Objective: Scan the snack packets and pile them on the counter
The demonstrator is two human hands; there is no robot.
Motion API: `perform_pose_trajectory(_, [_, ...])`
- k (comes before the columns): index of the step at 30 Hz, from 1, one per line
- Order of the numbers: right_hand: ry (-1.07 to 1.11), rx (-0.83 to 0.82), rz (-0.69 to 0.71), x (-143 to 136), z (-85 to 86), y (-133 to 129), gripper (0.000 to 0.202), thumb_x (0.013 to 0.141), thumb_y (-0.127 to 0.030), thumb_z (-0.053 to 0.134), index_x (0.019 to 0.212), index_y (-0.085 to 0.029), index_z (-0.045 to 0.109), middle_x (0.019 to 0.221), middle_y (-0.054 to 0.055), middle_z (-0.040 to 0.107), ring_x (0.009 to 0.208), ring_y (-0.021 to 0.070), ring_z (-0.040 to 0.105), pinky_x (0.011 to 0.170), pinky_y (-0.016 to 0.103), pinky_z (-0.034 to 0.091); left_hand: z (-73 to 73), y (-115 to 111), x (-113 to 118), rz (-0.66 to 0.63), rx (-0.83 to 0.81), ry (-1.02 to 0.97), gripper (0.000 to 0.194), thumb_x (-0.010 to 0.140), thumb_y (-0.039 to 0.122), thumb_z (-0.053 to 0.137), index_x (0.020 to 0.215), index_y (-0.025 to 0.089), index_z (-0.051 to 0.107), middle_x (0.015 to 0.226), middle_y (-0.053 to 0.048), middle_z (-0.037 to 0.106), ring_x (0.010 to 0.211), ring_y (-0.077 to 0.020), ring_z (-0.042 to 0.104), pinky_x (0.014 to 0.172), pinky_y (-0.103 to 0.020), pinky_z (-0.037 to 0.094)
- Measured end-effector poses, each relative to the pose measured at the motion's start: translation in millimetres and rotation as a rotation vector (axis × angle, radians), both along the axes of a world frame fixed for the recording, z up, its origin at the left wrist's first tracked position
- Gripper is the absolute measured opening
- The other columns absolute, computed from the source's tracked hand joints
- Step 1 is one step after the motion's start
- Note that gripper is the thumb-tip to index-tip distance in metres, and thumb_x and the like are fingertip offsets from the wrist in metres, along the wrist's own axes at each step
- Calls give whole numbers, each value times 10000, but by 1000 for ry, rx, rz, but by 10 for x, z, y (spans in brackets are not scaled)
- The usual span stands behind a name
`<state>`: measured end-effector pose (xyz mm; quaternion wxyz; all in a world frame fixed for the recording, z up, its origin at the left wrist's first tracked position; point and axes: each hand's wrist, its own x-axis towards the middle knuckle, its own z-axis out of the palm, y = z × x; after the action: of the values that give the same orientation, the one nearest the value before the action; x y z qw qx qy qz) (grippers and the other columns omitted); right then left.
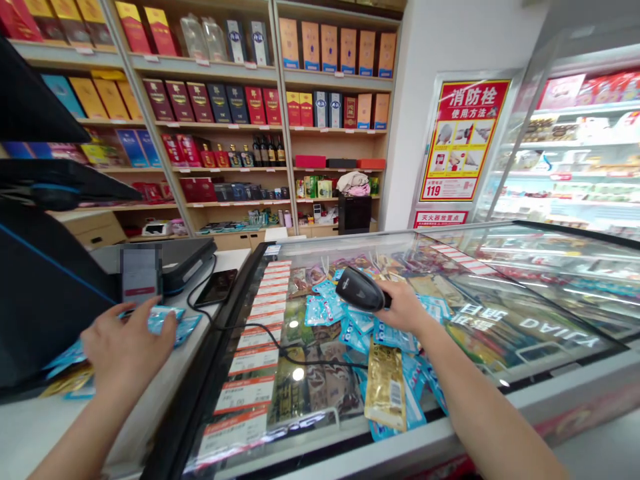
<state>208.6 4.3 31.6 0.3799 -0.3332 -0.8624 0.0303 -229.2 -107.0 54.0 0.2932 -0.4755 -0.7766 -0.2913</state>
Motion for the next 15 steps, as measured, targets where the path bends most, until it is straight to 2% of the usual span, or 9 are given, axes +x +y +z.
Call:
perform_pose_trajectory(3, [22,-10,-1,3,14,-1,252,726,-245,618,973,-212,652,864,55,718,782,213,669,711,283,462,130,209,321,-171,-45,-76,475,834,455,442,1134,151,650,1151,-194,631,1182,-382,545,997,-564,425])
perform_pose_trajectory(6, [33,-17,-2,3,12,5,267,732,-245,627,996,-212,646,904,59,722,825,218,674,746,288,468,131,467,753,-410,-175,-201,466,789,452,502,1097,153,682,1125,-158,680,1115,-318,602,997,-459,452])
perform_pose_trajectory(8, [26,-19,-2,2,5,13,248,732,-247,631,977,-214,643,890,53,719,814,214,671,736,284,465,52,636,1048,-571,-272,-273,452,763,459,542,1078,174,694,1141,-131,698,1111,-293,620,1001,-407,457])
perform_pose_trajectory(10, [15,-13,-2,-2,-2,22,211,729,-244,630,938,-215,638,852,42,708,776,204,660,708,276,457,-61,793,1296,-673,-373,-325,451,731,446,593,1095,197,692,1174,-110,702,1136,-284,621,1009,-377,452])
perform_pose_trajectory(12, [4,0,-12,-7,-6,29,167,726,-245,628,890,-215,630,810,35,694,731,194,646,672,269,443,-180,933,1468,-723,-480,-355,491,697,418,647,1141,210,676,1198,-104,699,1164,-288,613,1011,-368,448])
perform_pose_trajectory(15, [-18,11,-31,-17,-10,36,122,736,-258,625,850,-217,617,782,33,683,709,190,637,646,262,430,-324,1105,1577,-767,-601,-338,590,637,369,715,1199,203,646,1269,-128,661,1213,-304,582,1035,-375,423])
